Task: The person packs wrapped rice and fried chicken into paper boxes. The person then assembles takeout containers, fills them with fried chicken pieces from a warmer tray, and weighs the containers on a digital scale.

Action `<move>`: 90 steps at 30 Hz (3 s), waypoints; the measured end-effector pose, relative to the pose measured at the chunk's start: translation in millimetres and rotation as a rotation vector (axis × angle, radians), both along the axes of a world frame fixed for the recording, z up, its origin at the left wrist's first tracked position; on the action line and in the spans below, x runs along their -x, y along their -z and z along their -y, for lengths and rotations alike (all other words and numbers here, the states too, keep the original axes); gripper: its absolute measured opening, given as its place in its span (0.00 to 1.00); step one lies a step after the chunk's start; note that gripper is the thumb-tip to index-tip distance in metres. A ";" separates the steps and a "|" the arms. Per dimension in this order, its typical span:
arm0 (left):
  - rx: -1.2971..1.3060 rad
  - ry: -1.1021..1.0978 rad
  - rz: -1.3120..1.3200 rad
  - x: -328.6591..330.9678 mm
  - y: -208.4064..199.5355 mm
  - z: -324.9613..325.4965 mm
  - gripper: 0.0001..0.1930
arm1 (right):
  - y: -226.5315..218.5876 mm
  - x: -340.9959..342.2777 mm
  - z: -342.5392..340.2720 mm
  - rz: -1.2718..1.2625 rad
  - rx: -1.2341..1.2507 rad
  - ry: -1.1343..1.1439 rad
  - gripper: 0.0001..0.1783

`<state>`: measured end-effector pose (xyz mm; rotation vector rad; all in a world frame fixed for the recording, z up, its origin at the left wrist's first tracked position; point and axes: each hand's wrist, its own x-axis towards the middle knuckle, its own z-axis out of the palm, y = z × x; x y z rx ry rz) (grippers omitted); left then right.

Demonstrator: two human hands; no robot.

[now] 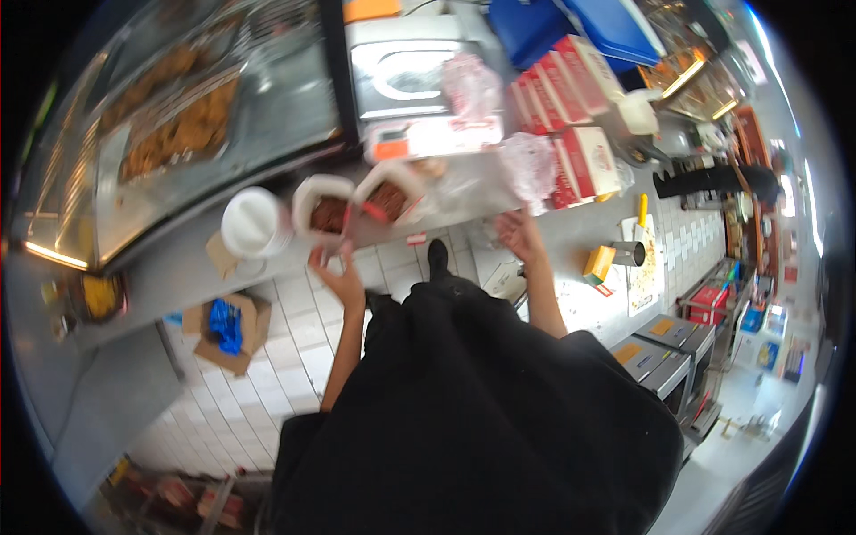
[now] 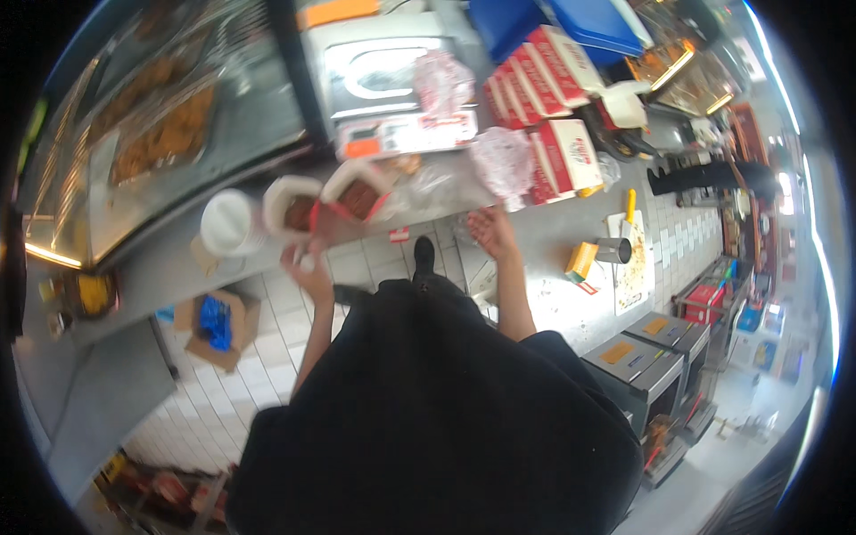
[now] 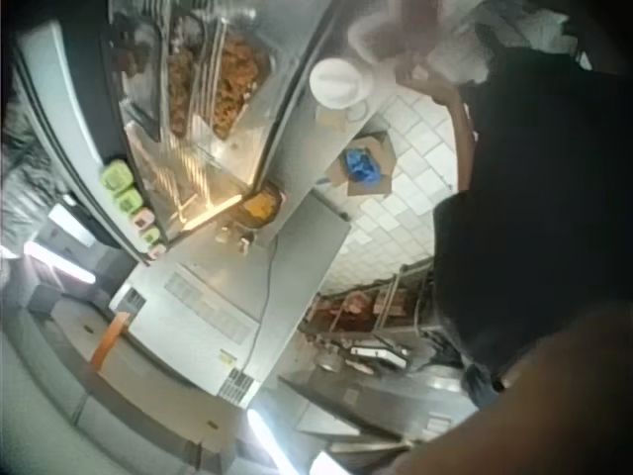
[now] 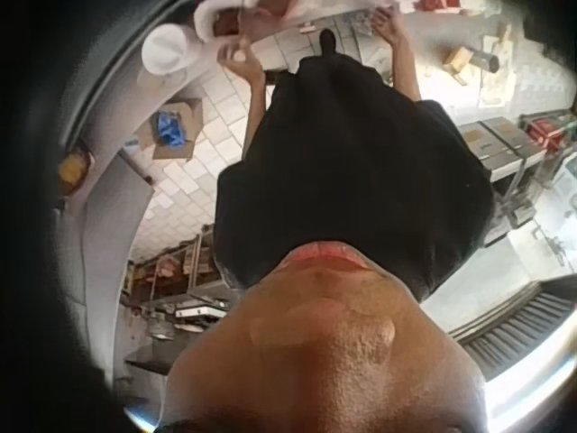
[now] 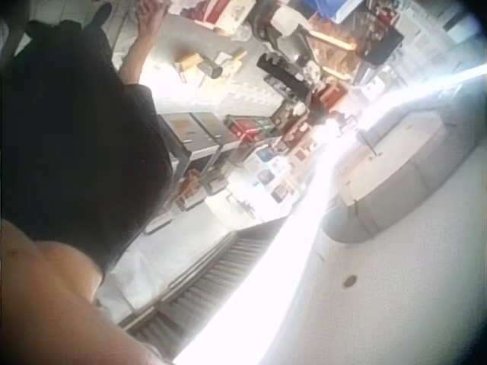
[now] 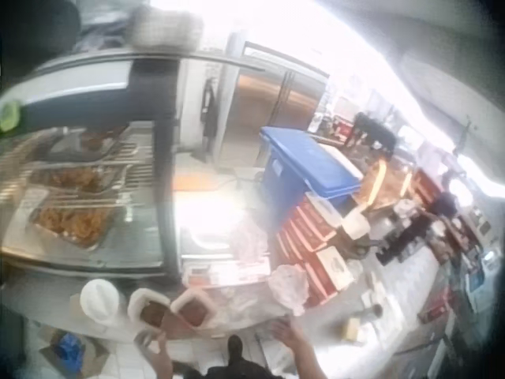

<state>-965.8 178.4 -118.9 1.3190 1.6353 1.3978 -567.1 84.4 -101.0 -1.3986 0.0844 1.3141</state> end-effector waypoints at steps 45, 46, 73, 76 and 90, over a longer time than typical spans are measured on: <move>0.439 0.745 1.146 -374.5 -215.2 -23.5 0.20 | -208.7 -77.7 -70.9 1.419 -0.685 0.085 0.07; 0.459 0.661 1.313 -367.2 -216.5 -27.8 0.19 | -209.6 -68.2 -71.6 1.513 -0.724 -0.038 0.08; 0.558 0.473 -0.589 -114.0 -174.7 -109.9 0.11 | -199.2 69.5 -75.8 0.581 -1.264 -1.278 0.06; 1.039 0.696 -0.851 -130.4 -163.4 -127.1 0.13 | -185.7 55.8 -79.5 0.658 -1.151 -1.305 0.05; 1.197 0.945 -0.984 -135.7 -118.8 -151.4 0.10 | -172.2 18.6 -75.2 0.805 -0.745 -1.174 0.07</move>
